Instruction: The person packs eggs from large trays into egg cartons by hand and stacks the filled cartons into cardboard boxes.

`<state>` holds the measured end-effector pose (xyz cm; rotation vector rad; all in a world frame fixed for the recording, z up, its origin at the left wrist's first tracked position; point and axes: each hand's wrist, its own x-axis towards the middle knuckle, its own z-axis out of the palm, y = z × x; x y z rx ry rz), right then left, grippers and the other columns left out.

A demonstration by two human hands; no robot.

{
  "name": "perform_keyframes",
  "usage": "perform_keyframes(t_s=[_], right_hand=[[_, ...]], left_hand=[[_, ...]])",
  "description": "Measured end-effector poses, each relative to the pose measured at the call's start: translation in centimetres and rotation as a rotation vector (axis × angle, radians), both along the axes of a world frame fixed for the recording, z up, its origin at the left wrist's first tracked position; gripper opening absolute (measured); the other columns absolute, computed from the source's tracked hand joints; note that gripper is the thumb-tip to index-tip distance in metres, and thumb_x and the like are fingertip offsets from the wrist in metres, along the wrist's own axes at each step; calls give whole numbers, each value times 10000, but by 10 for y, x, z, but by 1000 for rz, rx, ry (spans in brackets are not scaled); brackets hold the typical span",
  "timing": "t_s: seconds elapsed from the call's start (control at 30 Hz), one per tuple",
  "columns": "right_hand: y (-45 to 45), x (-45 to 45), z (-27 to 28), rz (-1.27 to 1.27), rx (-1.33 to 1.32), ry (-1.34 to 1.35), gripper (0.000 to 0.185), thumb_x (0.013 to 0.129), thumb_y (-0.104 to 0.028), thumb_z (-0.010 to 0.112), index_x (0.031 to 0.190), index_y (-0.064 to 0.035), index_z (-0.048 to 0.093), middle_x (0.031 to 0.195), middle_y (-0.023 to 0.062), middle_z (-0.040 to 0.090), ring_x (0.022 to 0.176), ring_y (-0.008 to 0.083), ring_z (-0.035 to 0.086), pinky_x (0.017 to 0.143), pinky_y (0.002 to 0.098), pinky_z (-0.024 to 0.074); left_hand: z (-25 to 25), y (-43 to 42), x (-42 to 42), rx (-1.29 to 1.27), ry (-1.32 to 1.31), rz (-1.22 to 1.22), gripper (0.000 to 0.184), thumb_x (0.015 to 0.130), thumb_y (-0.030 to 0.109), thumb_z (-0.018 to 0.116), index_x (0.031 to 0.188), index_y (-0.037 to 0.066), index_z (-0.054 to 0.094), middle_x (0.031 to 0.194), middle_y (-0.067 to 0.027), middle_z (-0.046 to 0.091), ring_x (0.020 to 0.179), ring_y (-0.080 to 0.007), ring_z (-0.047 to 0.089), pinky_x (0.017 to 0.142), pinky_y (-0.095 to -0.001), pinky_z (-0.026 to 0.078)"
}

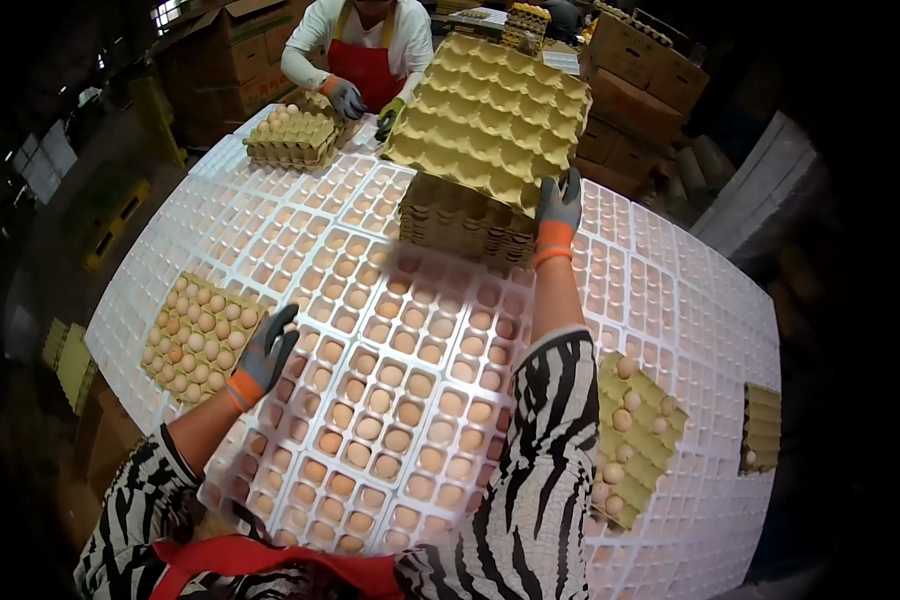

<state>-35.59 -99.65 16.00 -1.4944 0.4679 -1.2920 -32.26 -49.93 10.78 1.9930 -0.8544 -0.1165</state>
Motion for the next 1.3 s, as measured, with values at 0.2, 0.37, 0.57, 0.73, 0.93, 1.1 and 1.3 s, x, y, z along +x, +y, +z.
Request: perform_keyframes(t_s=[0.2,0.37,0.57,0.73,0.93,1.1,1.3], right_hand=[[-68,29,-88,-169,-142,1016,665,844,-287,644,1412,-33,411,1300,174,573,1152,282,572,936,335,450],[-92,30,-130,347,462,391,534,899,-240,607,1362,-25,453,1210,150,614,1051,245,606,873,338,501],[-63,3,-118,756,889,197,577,875,-452,604,1270,-40,522,1117,157,654,972,308,643,794,476,546],[-95,37,-162,627,708,147,466,875,-293,651,1249,-31,557,1123,126,665,951,258,662,804,392,554],[-43,-5,-111,619,637,136,533,850,-282,680,1297,-70,480,1100,134,645,890,286,657,715,437,577],[27,-47,-83,741,522,26,511,946,-200,550,1410,-58,391,1332,74,508,1198,178,487,1003,330,409],[169,-118,-75,762,224,111,518,963,-251,498,1412,-23,377,1379,120,474,1237,241,494,1068,407,376]], left_hand=[[22,-180,99,-137,-44,17,588,959,402,533,1359,-20,448,1358,-221,488,1271,-311,461,1063,-348,350],[-33,-319,181,-16,58,168,722,927,525,504,1391,-21,410,1416,-185,448,1324,-277,407,1108,-350,291],[-33,-316,182,-288,1365,-522,624,946,502,472,1381,56,451,1337,-140,546,1219,-256,536,1059,-408,417],[-71,-294,206,-379,1359,-625,606,969,494,440,1410,79,410,1430,-74,457,1302,-193,440,1115,-378,332],[-19,-279,173,-433,1323,-524,445,979,366,476,1291,52,523,1248,-95,604,1135,-211,579,981,-361,470],[17,-198,158,-429,936,-331,529,948,444,522,1335,84,497,1236,-43,608,1096,-150,588,977,-310,443],[64,-11,61,-423,482,-409,822,927,524,524,1503,43,187,1498,-99,333,1369,-205,327,1123,-375,277]])
